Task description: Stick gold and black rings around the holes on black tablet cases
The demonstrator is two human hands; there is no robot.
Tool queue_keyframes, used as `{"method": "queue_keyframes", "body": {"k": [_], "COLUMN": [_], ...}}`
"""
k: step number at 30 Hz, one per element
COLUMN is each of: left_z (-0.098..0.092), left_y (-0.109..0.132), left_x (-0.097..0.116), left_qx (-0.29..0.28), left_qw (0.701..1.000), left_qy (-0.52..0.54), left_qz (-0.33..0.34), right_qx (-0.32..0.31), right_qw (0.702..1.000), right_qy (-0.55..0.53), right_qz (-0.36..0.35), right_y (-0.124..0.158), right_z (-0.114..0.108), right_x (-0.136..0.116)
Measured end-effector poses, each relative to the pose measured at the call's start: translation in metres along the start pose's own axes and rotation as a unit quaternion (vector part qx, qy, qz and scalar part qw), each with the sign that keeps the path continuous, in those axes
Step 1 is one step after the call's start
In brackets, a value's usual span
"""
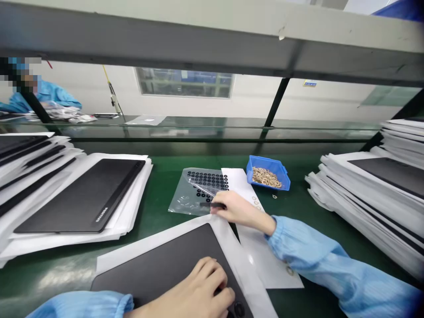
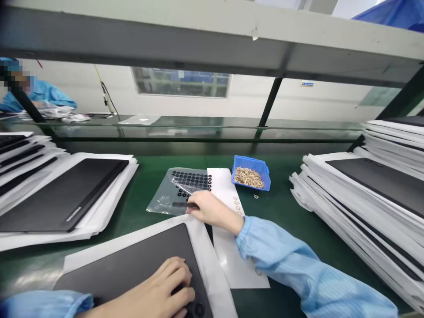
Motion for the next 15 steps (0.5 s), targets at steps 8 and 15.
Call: {"method": "queue_keyframes", "body": {"k": [8,15], "left_z": [-0.010,-0.016], "left_y": [-0.002,-0.005], "left_x": [-0.002,-0.013], "left_qx": [-0.064,-0.054], "left_qw": [0.996,0.991], "left_qy": [0.056,0.102], "left_qz": [-0.027,-0.063], "right_qx": [-0.026,-0.017], "right_qw": [0.998,0.995], "right_qy": [0.033,0.061], "right_qz": [0.047,0.078], "right_y": [0.004,-0.008], "right_z": [0.030,0.032], "right_x": [0.007,0.003]}}
Point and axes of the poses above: each hand's wrist, its own y-axis away from the middle knuckle, its own z-axis out of the palm, x = y × z, the point moved 8 cm from there along -y, towards the middle knuckle, and after that the axes turned 9 degrees about -z, right-handed, at the moved point
